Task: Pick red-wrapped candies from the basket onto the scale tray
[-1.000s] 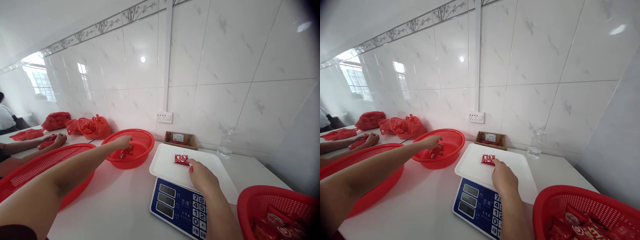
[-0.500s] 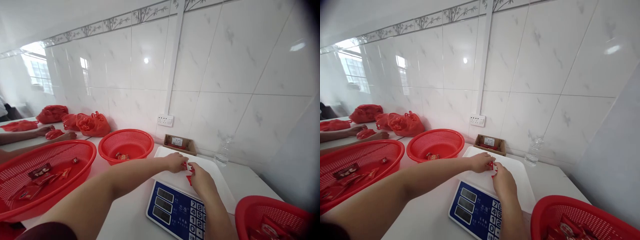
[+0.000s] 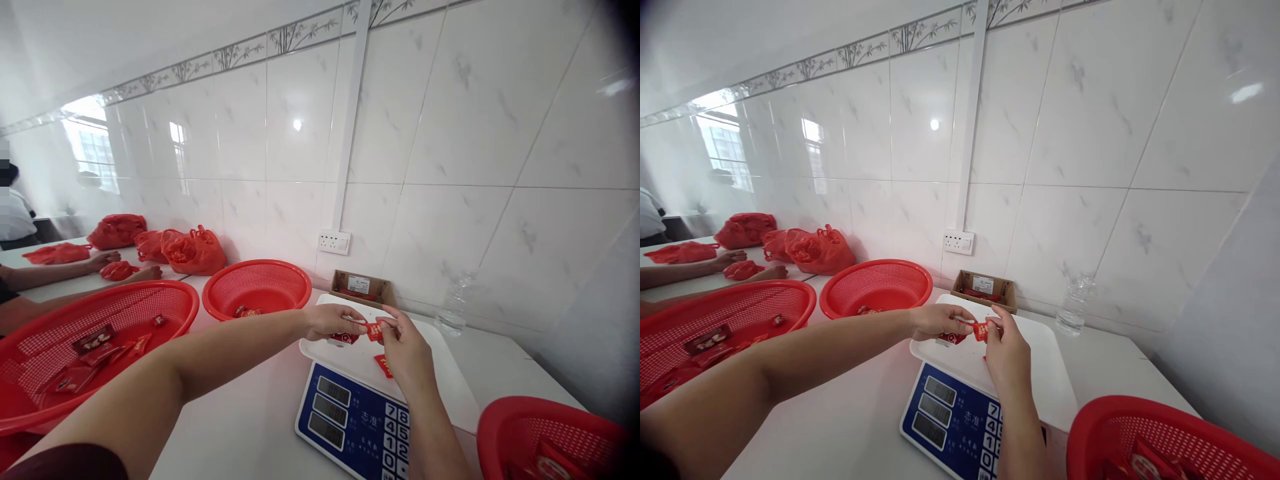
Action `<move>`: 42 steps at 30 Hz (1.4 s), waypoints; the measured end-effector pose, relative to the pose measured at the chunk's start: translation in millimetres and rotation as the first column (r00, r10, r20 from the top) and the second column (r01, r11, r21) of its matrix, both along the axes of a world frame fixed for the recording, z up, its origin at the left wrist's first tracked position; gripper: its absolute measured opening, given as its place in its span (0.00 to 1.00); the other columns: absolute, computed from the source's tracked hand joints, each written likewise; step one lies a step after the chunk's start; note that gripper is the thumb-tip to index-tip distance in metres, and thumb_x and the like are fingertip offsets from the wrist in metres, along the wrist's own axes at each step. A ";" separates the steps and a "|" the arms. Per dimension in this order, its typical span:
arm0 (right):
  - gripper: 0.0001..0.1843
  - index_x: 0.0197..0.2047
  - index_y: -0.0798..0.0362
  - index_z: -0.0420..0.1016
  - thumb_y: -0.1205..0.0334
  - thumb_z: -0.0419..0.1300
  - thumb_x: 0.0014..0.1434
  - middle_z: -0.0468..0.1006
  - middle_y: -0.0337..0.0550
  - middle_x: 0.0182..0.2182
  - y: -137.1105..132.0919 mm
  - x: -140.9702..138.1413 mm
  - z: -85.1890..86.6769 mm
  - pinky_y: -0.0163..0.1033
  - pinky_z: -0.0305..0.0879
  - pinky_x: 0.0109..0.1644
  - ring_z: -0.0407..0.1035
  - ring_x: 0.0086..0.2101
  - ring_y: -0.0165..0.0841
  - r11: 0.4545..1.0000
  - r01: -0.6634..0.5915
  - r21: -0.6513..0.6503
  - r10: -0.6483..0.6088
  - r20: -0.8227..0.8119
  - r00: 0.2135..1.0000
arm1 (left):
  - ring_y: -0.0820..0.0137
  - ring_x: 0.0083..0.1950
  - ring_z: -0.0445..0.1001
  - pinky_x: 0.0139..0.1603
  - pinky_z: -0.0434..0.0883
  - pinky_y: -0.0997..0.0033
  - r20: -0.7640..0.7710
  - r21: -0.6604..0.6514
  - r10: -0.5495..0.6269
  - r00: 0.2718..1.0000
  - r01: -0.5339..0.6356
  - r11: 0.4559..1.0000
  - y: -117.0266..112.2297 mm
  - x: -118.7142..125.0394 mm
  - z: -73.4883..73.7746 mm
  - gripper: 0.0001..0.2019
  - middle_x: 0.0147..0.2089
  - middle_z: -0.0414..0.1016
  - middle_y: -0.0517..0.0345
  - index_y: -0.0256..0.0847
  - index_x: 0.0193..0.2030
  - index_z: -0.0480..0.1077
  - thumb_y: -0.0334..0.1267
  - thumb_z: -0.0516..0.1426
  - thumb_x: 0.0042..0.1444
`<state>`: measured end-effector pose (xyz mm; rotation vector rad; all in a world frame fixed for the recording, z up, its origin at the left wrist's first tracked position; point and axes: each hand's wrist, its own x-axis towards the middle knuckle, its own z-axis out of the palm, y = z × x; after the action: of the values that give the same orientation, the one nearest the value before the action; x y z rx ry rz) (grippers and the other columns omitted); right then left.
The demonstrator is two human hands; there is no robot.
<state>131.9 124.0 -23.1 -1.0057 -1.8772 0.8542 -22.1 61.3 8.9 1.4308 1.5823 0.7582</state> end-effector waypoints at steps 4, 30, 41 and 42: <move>0.26 0.56 0.51 0.67 0.54 0.48 0.55 0.79 0.46 0.43 -8.2 -9.7 -1.8 0.41 0.71 0.39 0.76 0.34 0.36 0.996 -0.090 -0.011 0.089 -0.062 0.994 | 0.80 0.25 0.60 0.27 0.64 0.78 0.126 -0.019 -0.021 0.992 0.024 1.000 -10.6 8.2 2.0 0.29 0.27 0.64 0.65 0.39 0.39 0.70 0.66 0.57 0.45; 0.27 0.58 0.55 0.66 0.53 0.55 0.58 0.73 0.54 0.52 -17.5 15.9 25.6 0.51 0.65 0.52 0.70 0.48 0.42 0.928 0.335 0.165 -0.234 -0.443 0.866 | 0.59 0.60 0.64 0.59 0.63 0.59 -0.683 0.239 0.194 0.704 -0.035 0.970 -23.3 -48.4 11.0 0.22 0.61 0.65 0.48 0.38 0.57 0.65 0.48 0.53 0.60; 0.20 0.53 0.55 0.69 0.60 0.60 0.57 0.75 0.49 0.45 -41.8 21.4 46.6 0.57 0.66 0.53 0.73 0.45 0.39 0.915 0.356 0.187 -0.062 -0.809 0.585 | 0.57 0.54 0.69 0.54 0.65 0.61 -0.791 0.079 -0.222 0.570 0.455 0.887 24.0 66.8 -24.7 0.17 0.53 0.71 0.46 0.38 0.53 0.70 0.42 0.53 0.61; 0.20 0.52 0.54 0.69 0.60 0.60 0.57 0.76 0.49 0.44 -42.1 20.6 46.6 0.58 0.66 0.53 0.73 0.44 0.39 0.918 0.351 0.186 -0.057 -0.813 0.580 | 0.57 0.53 0.70 0.54 0.66 0.61 -0.797 0.080 -0.212 0.565 0.448 0.890 24.4 65.9 -25.3 0.15 0.52 0.72 0.45 0.38 0.51 0.71 0.40 0.52 0.61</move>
<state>152.5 81.9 23.5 -0.4677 -1.0286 0.6486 43.7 85.8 -16.4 2.4155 1.7470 0.0839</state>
